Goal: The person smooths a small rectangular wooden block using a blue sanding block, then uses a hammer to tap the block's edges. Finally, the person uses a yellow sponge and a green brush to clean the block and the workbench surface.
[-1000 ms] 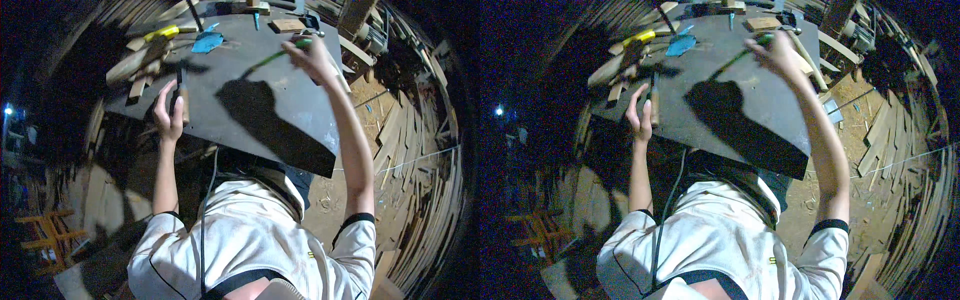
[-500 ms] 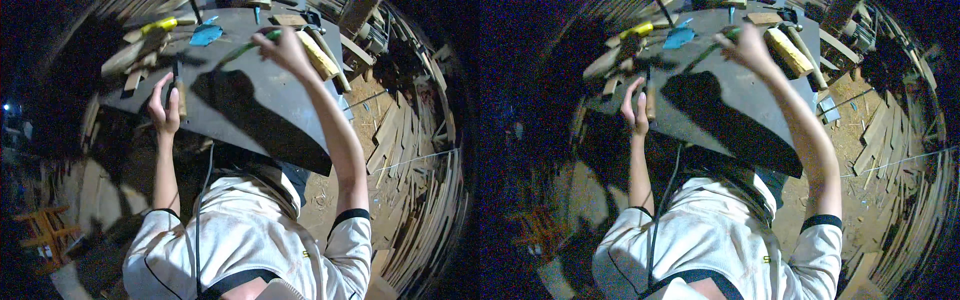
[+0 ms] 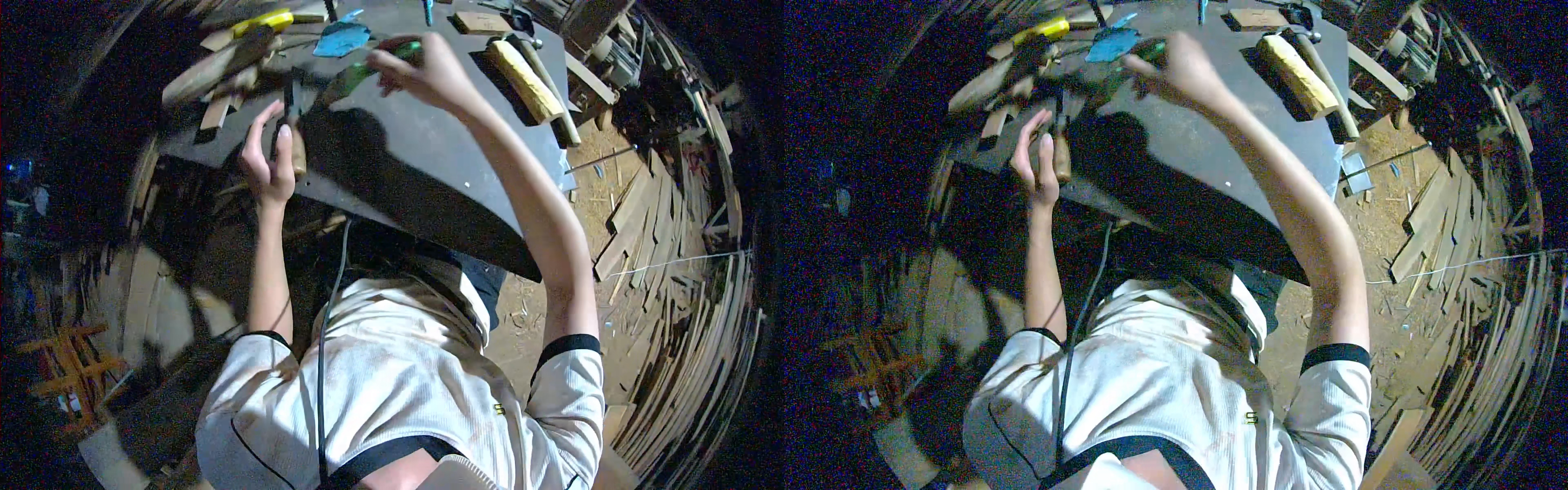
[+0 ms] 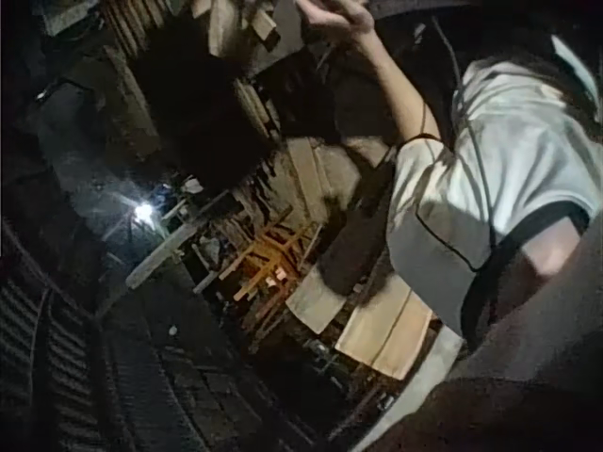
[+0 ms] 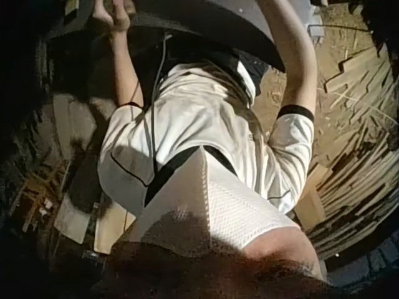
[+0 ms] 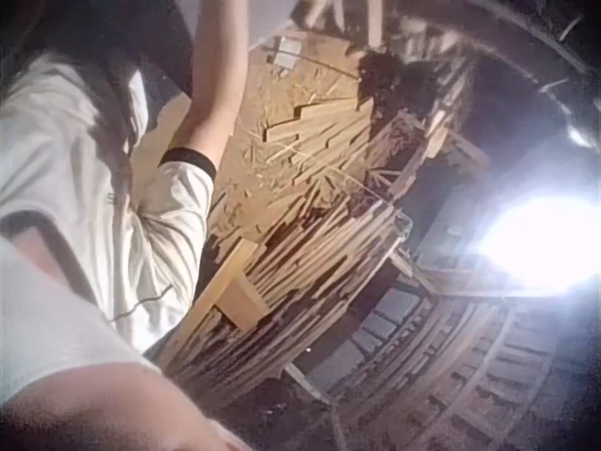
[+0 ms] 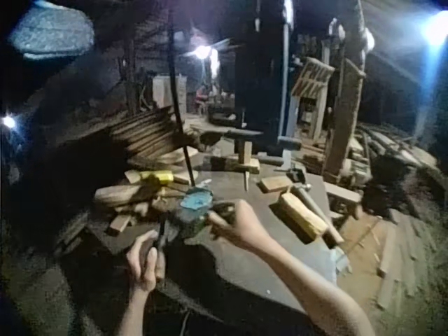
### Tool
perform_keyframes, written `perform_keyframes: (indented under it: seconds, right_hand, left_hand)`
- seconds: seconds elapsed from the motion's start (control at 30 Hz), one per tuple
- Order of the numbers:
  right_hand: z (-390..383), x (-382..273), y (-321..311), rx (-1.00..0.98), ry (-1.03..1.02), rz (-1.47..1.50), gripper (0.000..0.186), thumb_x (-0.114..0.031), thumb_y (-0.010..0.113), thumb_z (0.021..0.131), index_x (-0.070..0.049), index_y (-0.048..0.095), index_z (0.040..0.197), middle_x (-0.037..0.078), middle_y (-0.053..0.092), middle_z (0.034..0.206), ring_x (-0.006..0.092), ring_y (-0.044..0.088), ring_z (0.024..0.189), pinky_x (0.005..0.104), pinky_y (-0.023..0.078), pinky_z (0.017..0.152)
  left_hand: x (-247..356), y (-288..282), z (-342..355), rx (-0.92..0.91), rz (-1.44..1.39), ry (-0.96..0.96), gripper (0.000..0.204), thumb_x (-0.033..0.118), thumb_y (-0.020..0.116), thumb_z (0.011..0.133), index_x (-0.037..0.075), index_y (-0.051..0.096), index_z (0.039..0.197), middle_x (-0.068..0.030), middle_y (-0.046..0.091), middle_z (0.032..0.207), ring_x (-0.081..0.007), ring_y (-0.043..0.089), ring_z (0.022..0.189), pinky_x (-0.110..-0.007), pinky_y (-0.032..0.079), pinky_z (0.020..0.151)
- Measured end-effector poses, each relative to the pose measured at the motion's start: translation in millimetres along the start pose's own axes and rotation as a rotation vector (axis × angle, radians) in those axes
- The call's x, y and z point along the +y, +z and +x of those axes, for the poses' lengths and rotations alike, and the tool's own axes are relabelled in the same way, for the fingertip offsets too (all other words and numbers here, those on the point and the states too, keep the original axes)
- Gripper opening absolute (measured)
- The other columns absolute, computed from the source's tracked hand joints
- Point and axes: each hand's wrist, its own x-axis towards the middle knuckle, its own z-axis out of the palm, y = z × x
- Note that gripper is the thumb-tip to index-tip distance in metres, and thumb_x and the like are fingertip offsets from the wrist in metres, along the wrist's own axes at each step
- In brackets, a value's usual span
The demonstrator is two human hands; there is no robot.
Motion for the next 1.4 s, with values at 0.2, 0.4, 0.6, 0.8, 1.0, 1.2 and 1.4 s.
perform_keyframes:
  seconds: [0.2, 0.4, 0.6, 0.8, 1.0, 1.2, 1.4]
  right_hand:
    - [-40, -41, -101, -0.048, 0.383, -0.134, 0.027, -0.026, 0.066, 0.096, 0.000, 0.070, 0.098, 0.005, 0.065, 0.067, 0.0129, 0.062, 0.055, 0.0271, 0.053, 0.052]
    - [1, -94, -23, -0.097, 0.210, -0.024, 0.024, -0.018, 0.065, 0.096, 0.005, 0.066, 0.103, 0.014, 0.072, 0.084, 0.0187, 0.070, 0.071, 0.0338, 0.058, 0.064]
    - [-38, -42, -38, -0.119, 0.113, -0.067, 0.033, -0.033, 0.063, 0.097, -0.001, 0.070, 0.101, 0.004, 0.067, 0.067, 0.0113, 0.063, 0.059, 0.0258, 0.049, 0.057]
    - [-68, -64, -111, -0.051, 0.373, -0.173, 0.033, -0.034, 0.061, 0.098, -0.004, 0.071, 0.094, 0.006, 0.066, 0.062, 0.0134, 0.063, 0.053, 0.0273, 0.047, 0.049]
    - [-27, -113, -8, -0.123, 0.400, -0.085, 0.033, -0.030, 0.064, 0.098, 0.003, 0.070, 0.101, 0.007, 0.065, 0.071, 0.0137, 0.052, 0.060, 0.0324, 0.043, 0.055]
    - [-78, -65, -72, -0.125, 0.357, 0.020, 0.030, -0.025, 0.063, 0.097, 0.002, 0.070, 0.109, 0.005, 0.067, 0.072, 0.0096, 0.059, 0.061, 0.0234, 0.045, 0.057]
    - [-69, -90, -78, -0.016, 0.278, -0.129, 0.027, -0.026, 0.062, 0.098, -0.001, 0.071, 0.100, 0.005, 0.070, 0.072, 0.0143, 0.065, 0.061, 0.0271, 0.052, 0.058]
  left_hand:
    - [-1, 7, 2, 0.000, 0.000, 0.034, 0.041, 0.026, 0.059, 0.091, -0.004, 0.063, 0.119, -0.0190, 0.068, 0.115, -0.0285, 0.064, 0.112, -0.038, 0.045, 0.101]
    - [-7, 0, 1, 0.032, 0.024, 0.026, 0.040, 0.025, 0.059, 0.092, -0.003, 0.063, 0.121, -0.0179, 0.069, 0.115, -0.0277, 0.064, 0.112, -0.037, 0.045, 0.101]
    - [-5, 4, -1, 0.038, -0.006, 0.039, 0.042, 0.027, 0.060, 0.092, -0.004, 0.062, 0.121, -0.0174, 0.068, 0.116, -0.0261, 0.064, 0.111, -0.037, 0.045, 0.101]
    - [-5, 12, 2, 0.056, -0.006, 0.056, 0.038, 0.027, 0.061, 0.092, -0.003, 0.065, 0.116, -0.0179, 0.070, 0.110, -0.0266, 0.067, 0.106, -0.037, 0.049, 0.095]
    - [-9, -1, -1, 0.065, 0.081, 0.042, 0.040, 0.031, 0.060, 0.093, 0.001, 0.066, 0.119, -0.0156, 0.071, 0.112, -0.0269, 0.067, 0.108, -0.038, 0.048, 0.097]
    - [-13, 0, -4, 0.106, 0.069, 0.055, 0.041, 0.035, 0.061, 0.092, 0.003, 0.067, 0.116, -0.0146, 0.072, 0.108, -0.0252, 0.069, 0.103, -0.035, 0.051, 0.091]
    - [-11, 13, -1, 0.073, -0.004, 0.036, 0.041, 0.032, 0.061, 0.093, -0.002, 0.066, 0.116, -0.0175, 0.070, 0.113, -0.0271, 0.067, 0.109, -0.036, 0.049, 0.096]
